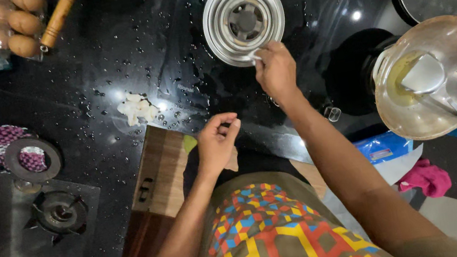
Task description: The person wipes a black glass stovetop with a white paper towel, focusing on the area around a burner. They repeatedly wipe the same spots and occasionally adjust the paper towel.
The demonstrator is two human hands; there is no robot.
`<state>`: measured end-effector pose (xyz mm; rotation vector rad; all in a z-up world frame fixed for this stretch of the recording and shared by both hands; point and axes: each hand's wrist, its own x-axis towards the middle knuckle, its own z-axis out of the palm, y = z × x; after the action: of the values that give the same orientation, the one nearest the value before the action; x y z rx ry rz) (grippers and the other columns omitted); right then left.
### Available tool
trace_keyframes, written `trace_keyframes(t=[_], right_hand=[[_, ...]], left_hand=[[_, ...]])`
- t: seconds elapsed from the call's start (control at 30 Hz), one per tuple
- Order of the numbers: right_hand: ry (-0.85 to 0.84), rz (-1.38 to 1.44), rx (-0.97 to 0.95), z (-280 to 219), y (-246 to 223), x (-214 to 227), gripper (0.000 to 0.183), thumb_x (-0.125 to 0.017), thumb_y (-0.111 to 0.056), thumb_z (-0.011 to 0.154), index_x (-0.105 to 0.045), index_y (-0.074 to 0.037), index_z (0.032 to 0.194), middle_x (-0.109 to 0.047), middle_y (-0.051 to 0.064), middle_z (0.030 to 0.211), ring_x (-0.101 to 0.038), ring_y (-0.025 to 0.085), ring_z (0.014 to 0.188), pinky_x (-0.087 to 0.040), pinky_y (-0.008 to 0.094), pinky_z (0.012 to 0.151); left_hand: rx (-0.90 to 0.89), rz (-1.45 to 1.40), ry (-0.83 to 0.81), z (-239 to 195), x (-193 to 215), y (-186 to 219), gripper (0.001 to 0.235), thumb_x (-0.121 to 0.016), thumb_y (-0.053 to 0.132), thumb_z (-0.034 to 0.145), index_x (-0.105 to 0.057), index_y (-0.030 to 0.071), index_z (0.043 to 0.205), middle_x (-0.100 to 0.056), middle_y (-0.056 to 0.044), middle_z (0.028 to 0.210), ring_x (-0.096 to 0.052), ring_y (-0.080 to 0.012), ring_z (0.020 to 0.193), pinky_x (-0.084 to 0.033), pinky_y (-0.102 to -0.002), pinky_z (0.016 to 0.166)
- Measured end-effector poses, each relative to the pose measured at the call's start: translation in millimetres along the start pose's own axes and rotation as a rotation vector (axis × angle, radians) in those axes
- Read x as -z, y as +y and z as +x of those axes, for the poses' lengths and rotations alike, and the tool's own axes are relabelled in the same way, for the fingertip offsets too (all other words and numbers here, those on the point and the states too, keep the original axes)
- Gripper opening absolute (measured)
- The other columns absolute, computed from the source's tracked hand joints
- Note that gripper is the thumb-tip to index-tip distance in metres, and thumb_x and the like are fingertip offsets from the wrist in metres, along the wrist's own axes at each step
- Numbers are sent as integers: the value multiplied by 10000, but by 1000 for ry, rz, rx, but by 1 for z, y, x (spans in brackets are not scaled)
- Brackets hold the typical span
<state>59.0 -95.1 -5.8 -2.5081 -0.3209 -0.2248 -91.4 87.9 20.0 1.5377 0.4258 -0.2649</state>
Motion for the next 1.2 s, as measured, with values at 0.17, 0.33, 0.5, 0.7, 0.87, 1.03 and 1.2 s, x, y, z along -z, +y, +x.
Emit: trace_keyframes(t=[0.17,0.33,0.5,0.7,0.87,1.03,1.2], right_hand=[[-128,127,59,-8,-22,-5,205,-756,11,774,-778,-58,966,-701,121,995,-673,349,953,-549,421,826],[-80,160,-78,-12,-6,23,130,-782,-83,834,-787,-110,961,-701,85,970,-692,296,912,-554,388,785],[-143,39,-218,-1,36,36,96,-775,-162,892,-805,-135,979,-701,79,906,-696,296,836,-533,408,739],[-50,31,-165,23,70,27,112,-754,-117,871,-772,-82,975,-709,130,953,-686,372,895,-537,454,783],[-119,-54,-161,85,96,21,97,-754,-115,847,-779,-78,933,-709,165,956,-677,403,899,-529,490,794],[-209,-43,7,152,102,-2,114,-751,-125,819,-790,-79,915,-721,180,950,-680,414,906,-538,496,822],[-447,-19,139,208,72,-39,139,-757,-138,836,-791,-72,953,-723,195,935,-685,409,935,-550,487,849]], left_hand=[[20,121,-40,3,-6,10,212,-757,173,928,-738,62,1108,-734,32,953,-574,-14,670,-457,-180,566],[-7,118,-42,9,-8,9,219,-753,170,933,-742,58,1121,-733,32,957,-560,-14,696,-456,-175,602],[27,83,-35,13,-2,1,212,-757,165,947,-746,52,1126,-698,23,907,-529,-11,699,-448,-176,613],[59,77,-16,16,-6,-5,199,-747,159,945,-742,55,1114,-713,46,916,-528,6,698,-451,-166,613],[86,34,11,24,-7,0,205,-740,157,947,-744,51,1123,-706,37,909,-516,-3,685,-442,-173,611],[147,60,48,28,-2,5,209,-726,167,949,-734,54,1125,-732,36,913,-585,-13,694,-474,-174,628],[111,-62,121,34,4,5,205,-721,153,970,-725,36,1139,-711,15,913,-590,-33,726,-499,-193,654]])
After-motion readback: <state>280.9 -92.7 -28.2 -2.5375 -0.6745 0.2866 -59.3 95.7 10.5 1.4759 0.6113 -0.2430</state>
